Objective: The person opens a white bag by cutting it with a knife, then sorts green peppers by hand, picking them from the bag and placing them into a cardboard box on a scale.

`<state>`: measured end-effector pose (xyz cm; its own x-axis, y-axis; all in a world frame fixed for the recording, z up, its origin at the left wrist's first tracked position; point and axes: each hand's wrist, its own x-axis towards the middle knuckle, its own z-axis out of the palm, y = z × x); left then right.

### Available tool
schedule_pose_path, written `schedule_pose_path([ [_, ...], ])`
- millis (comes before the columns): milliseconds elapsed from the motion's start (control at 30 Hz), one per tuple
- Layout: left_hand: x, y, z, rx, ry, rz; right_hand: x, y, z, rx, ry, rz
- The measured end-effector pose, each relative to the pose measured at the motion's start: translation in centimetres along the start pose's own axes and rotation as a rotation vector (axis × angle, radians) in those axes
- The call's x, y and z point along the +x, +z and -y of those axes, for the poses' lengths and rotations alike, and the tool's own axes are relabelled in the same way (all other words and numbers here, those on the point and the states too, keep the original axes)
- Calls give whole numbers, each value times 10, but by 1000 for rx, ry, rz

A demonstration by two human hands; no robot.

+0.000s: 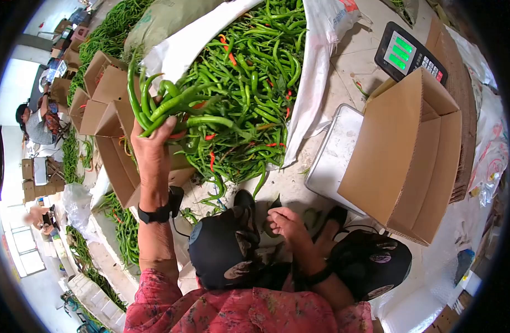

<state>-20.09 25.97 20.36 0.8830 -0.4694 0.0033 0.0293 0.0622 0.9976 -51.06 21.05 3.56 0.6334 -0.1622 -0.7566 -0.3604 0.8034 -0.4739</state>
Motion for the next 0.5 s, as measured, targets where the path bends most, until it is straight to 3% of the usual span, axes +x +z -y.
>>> schedule_pose_path([
  [133, -3, -30, -6, -201, -5, 124, -8, 3, 15, -38, -93, 0],
  [500, -53, -54, -56, -543, -29, 225, -45, 11, 53, -64, -311, -11],
])
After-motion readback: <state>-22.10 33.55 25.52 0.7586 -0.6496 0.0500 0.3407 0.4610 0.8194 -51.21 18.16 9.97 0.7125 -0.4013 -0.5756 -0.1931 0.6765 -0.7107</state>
